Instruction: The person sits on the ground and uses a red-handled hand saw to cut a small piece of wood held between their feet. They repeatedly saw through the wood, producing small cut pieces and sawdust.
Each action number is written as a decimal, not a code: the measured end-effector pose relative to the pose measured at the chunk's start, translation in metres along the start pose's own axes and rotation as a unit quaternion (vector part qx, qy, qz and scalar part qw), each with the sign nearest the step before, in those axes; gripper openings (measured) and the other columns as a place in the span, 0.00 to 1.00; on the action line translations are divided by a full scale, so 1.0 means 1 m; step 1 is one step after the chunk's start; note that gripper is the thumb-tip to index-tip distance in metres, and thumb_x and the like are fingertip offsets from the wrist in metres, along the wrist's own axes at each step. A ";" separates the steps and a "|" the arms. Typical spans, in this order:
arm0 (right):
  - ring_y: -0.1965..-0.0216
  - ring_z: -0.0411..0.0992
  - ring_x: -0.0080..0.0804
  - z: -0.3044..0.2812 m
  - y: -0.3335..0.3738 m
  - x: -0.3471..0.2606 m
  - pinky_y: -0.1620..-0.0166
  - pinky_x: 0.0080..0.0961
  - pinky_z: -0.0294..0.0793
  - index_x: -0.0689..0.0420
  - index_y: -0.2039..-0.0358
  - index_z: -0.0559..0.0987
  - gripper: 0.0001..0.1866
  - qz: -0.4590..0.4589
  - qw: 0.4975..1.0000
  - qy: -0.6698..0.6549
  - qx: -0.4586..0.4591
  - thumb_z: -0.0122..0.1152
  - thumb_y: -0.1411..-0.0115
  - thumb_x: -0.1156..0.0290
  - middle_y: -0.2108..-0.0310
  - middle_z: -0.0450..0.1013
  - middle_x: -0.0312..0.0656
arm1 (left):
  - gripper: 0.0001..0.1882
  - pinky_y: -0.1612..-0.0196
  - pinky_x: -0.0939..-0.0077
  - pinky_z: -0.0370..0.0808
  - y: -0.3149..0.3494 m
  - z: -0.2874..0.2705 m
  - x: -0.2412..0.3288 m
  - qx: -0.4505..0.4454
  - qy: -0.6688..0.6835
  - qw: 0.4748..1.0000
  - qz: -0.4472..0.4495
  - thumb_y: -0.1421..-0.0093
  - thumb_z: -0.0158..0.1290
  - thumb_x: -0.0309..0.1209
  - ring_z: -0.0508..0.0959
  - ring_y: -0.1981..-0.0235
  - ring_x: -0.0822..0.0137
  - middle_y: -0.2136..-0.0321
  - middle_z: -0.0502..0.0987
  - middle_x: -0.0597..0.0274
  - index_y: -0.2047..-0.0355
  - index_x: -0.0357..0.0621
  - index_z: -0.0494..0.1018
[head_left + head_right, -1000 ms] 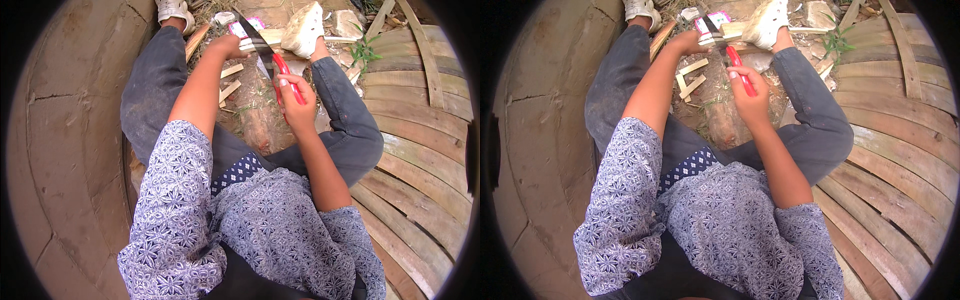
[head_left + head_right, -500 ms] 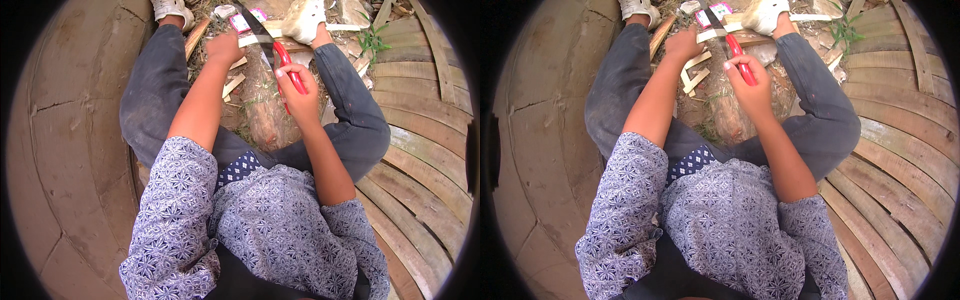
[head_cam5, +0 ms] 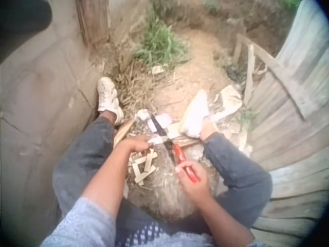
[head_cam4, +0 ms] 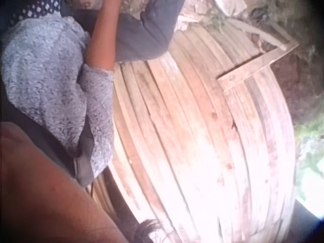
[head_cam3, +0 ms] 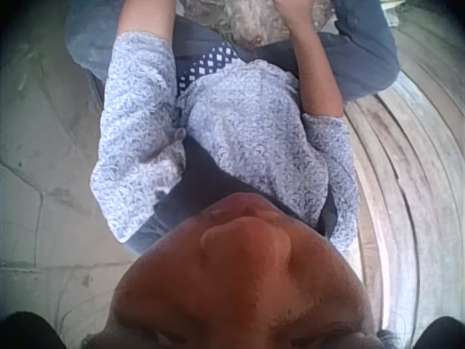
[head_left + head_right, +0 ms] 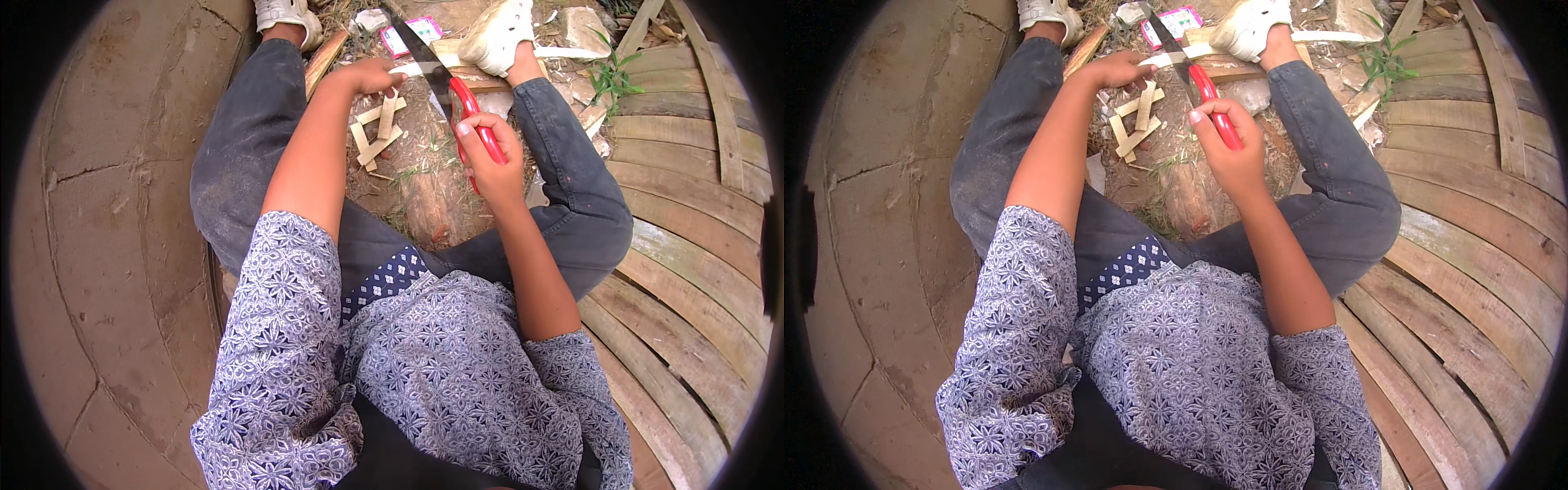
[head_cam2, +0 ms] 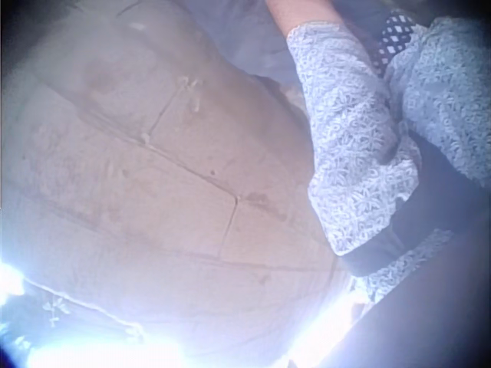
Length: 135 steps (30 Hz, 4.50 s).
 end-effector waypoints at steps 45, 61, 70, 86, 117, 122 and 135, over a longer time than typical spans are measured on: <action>0.71 0.68 0.14 0.007 0.013 -0.038 0.66 0.16 0.67 0.59 0.60 0.82 0.08 -0.054 0.991 0.119 0.012 0.58 0.33 0.71 0.71 0.75 0.32 | 0.17 0.63 0.52 0.80 0.054 0.007 0.045 0.297 -0.325 0.895 0.070 0.34 0.49 0.47 0.84 0.66 0.50 0.68 0.83 0.53 0.58 0.50 0.76; 0.71 0.68 0.14 0.015 0.002 -0.021 0.67 0.17 0.67 0.58 0.60 0.82 0.07 -0.060 0.991 0.115 0.019 0.57 0.33 0.71 0.72 0.74 0.32 | 0.16 0.61 0.55 0.80 0.036 -0.008 0.033 0.267 -0.342 0.901 -0.013 0.40 0.56 0.44 0.84 0.63 0.52 0.65 0.84 0.55 0.56 0.54 0.79; 0.72 0.68 0.14 -0.012 0.059 -0.038 0.69 0.15 0.67 0.60 0.59 0.81 0.08 0.018 0.990 0.134 0.023 0.57 0.33 0.71 0.70 0.74 0.33 | 0.16 0.60 0.56 0.81 0.034 -0.003 0.030 0.252 -0.350 0.901 -0.043 0.40 0.55 0.44 0.84 0.61 0.53 0.62 0.84 0.55 0.58 0.52 0.81; 0.67 0.70 0.18 -0.002 -0.028 -0.019 0.62 0.19 0.70 0.60 0.60 0.82 0.10 0.035 0.998 0.051 0.015 0.59 0.33 0.68 0.70 0.75 0.33 | 0.16 0.58 0.57 0.81 0.034 -0.012 0.038 0.257 -0.342 0.902 -0.053 0.40 0.57 0.45 0.84 0.59 0.55 0.59 0.84 0.57 0.57 0.53 0.82; 0.74 0.65 0.12 0.023 -0.001 0.002 0.71 0.15 0.64 0.59 0.60 0.81 0.06 -0.054 0.997 0.046 0.017 0.58 0.34 0.74 0.74 0.72 0.29 | 0.13 0.62 0.53 0.81 0.022 -0.001 0.028 0.309 -0.316 0.897 -0.008 0.40 0.53 0.42 0.84 0.61 0.51 0.63 0.84 0.54 0.62 0.49 0.79; 0.74 0.65 0.11 0.018 -0.005 -0.010 0.71 0.14 0.64 0.58 0.60 0.82 0.07 -0.064 0.994 0.085 0.023 0.58 0.33 0.73 0.74 0.71 0.28 | 0.16 0.55 0.55 0.80 0.030 0.004 0.050 0.244 -0.294 0.924 -0.019 0.41 0.52 0.41 0.83 0.56 0.53 0.58 0.83 0.54 0.57 0.49 0.81; 0.70 0.68 0.13 0.004 0.000 -0.010 0.66 0.16 0.67 0.57 0.60 0.82 0.08 -0.012 0.993 0.112 0.021 0.58 0.34 0.69 0.71 0.75 0.30 | 0.17 0.54 0.55 0.80 0.021 0.023 0.035 0.217 -0.282 0.934 -0.025 0.40 0.51 0.42 0.83 0.56 0.53 0.57 0.83 0.53 0.56 0.50 0.81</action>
Point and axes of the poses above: each hand's wrist, its own y-axis away from the middle knuckle, its own z-axis out of the palm, x = y × z, the point moved 8 cm from there along -y, towards the middle knuckle
